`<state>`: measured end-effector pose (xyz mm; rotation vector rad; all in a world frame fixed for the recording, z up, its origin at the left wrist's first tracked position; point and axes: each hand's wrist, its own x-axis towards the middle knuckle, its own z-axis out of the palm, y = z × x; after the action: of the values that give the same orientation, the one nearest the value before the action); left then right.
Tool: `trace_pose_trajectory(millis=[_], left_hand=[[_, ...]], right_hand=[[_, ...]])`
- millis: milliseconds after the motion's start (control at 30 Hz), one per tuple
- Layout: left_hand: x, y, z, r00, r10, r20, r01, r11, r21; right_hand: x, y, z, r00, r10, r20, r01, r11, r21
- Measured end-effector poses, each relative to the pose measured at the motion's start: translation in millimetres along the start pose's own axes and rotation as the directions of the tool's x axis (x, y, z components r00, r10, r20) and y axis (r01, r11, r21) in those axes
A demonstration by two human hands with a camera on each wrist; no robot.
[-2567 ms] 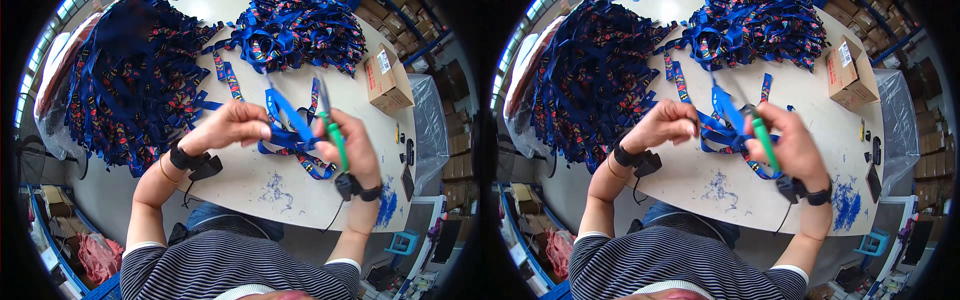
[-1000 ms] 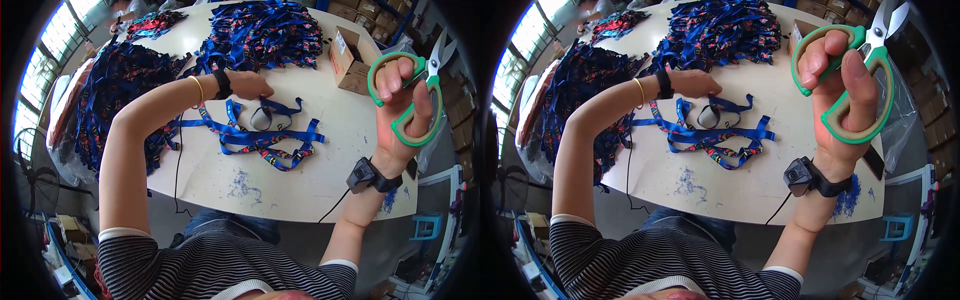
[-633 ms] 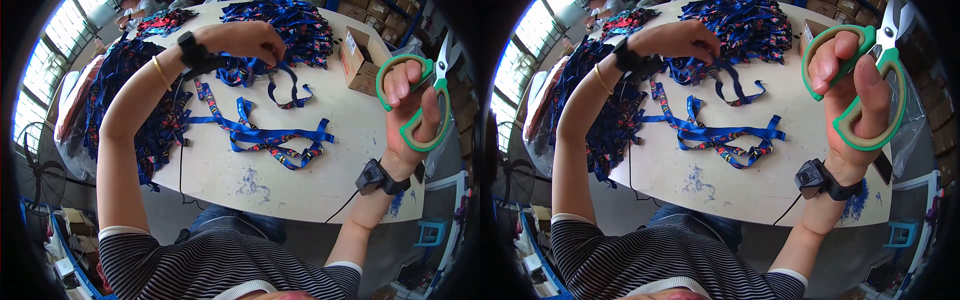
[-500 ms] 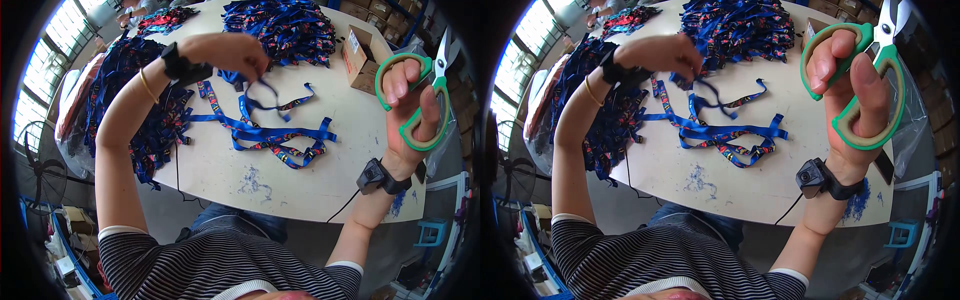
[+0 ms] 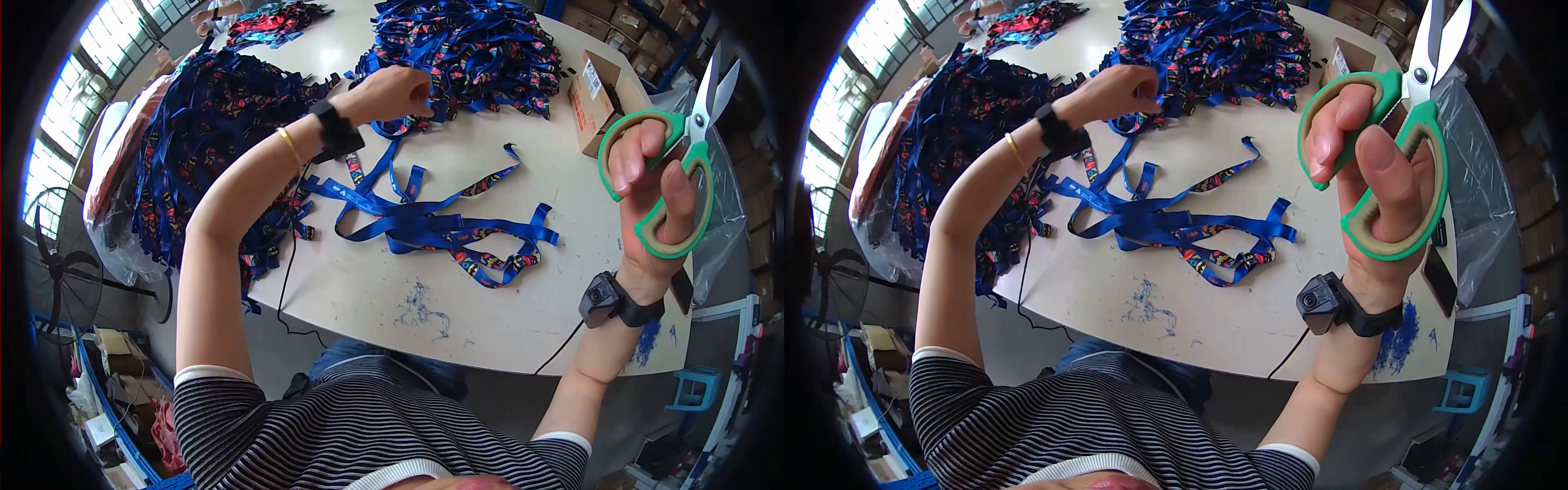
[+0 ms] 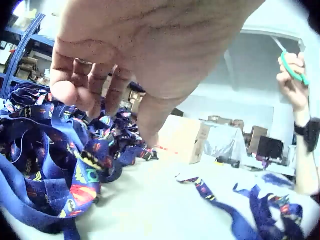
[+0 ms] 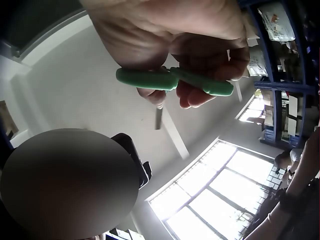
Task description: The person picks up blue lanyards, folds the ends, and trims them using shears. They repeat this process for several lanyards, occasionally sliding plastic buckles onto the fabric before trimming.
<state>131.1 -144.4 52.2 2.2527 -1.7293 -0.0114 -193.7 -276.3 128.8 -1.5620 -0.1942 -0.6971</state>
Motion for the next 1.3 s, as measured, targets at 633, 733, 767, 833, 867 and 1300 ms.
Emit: trace_pose_trajectory(millis=[633, 733, 767, 833, 867, 1300], left_hand=[[49, -50, -43, 0.998, -0.065, 0.015, 0.060, 0.973, 0.223], [44, -35, -70, 0.994, -0.104, 0.033, 0.090, 0.953, 0.291], [48, -42, -72, 0.996, -0.088, -0.012, 0.089, 0.979, 0.186], [40, -15, -91, 0.974, -0.125, 0.188, 0.162, 0.967, -0.196], [37, -14, -95, 0.964, -0.054, 0.262, 0.191, 0.822, -0.537], [-99, 78, -29, 0.985, 0.145, -0.098, -0.115, 0.117, -0.986]], right_hand=[[6, 12, 5, 1.000, -0.028, -0.002, 0.028, 0.999, 0.040], [6, 15, 9, 0.998, -0.063, -0.025, 0.064, 0.995, 0.075], [7, 15, 10, 0.998, -0.061, -0.020, 0.062, 0.995, 0.078], [7, 16, 13, 0.998, -0.032, -0.051, 0.036, 0.996, 0.082], [7, 17, 16, 0.996, -0.006, -0.086, 0.013, 0.996, 0.084], [11, 81, 49, 0.928, 0.345, 0.143, -0.346, 0.938, -0.020]])
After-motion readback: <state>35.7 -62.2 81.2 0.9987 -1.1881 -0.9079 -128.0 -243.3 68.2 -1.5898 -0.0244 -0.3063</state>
